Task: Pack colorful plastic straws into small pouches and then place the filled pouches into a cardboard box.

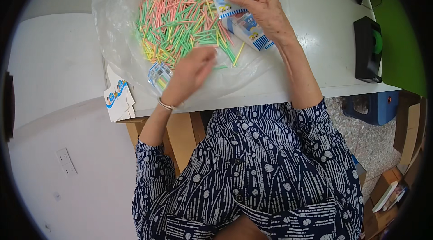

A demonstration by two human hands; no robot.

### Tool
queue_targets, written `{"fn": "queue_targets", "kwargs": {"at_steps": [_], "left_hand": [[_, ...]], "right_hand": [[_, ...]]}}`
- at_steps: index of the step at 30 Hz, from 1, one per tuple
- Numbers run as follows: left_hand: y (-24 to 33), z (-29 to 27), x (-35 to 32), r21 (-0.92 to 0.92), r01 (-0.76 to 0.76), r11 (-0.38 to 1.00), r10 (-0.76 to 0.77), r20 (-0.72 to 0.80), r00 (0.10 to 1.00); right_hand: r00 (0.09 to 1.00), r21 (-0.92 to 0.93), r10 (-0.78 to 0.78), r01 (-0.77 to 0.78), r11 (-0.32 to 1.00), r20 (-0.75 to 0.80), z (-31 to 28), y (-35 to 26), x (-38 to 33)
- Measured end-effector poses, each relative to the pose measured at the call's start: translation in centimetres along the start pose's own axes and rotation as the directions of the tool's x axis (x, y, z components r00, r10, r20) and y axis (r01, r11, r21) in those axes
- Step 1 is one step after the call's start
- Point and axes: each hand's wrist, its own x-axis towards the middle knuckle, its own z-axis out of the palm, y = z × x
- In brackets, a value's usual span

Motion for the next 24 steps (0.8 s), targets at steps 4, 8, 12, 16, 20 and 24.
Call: {"fn": "queue_targets", "kwargs": {"at_steps": [4, 8, 12, 16, 20, 24], "left_hand": [[2.2, 1.7, -0.8, 0.307, -0.101, 0.946, 0.056, 0.152, 0.987], [2.2, 1.2, 0.0, 0.297, -0.068, 0.953, 0.016, 0.171, 0.985], [2.9, 1.0, 2.4, 0.093, 0.011, 0.996, -0.014, 0.029, 0.999], [3.5, 4.1, 4.2, 0.197, 0.107, 0.975, -0.115, 0.033, 0.993], [4.1, 5.9, 4.9, 0.383, 0.017, 0.923, -0.006, -0.029, 1.000], [4.0, 4.9, 4.5, 0.355, 0.040, 0.934, -0.030, -0.032, 0.999]], "right_hand": [[0.998, -0.063, 0.065, -0.064, 0.996, 0.016, -0.3, 1.3, -0.2], [0.997, 0.001, 0.068, -0.068, 0.998, 0.027, -0.2, 1.5, -0.2], [0.997, 0.024, 0.060, -0.061, 0.998, 0.047, -0.4, 1.9, -0.1], [0.996, 0.078, 0.074, -0.078, 0.994, 0.042, 0.1, 1.5, -0.1], [0.998, 0.043, 0.067, -0.068, 0.997, 0.011, -0.1, 1.0, -0.2], [0.994, 0.033, 0.102, -0.103, 0.994, 0.031, 0.5, 0.8, -0.5]]}}
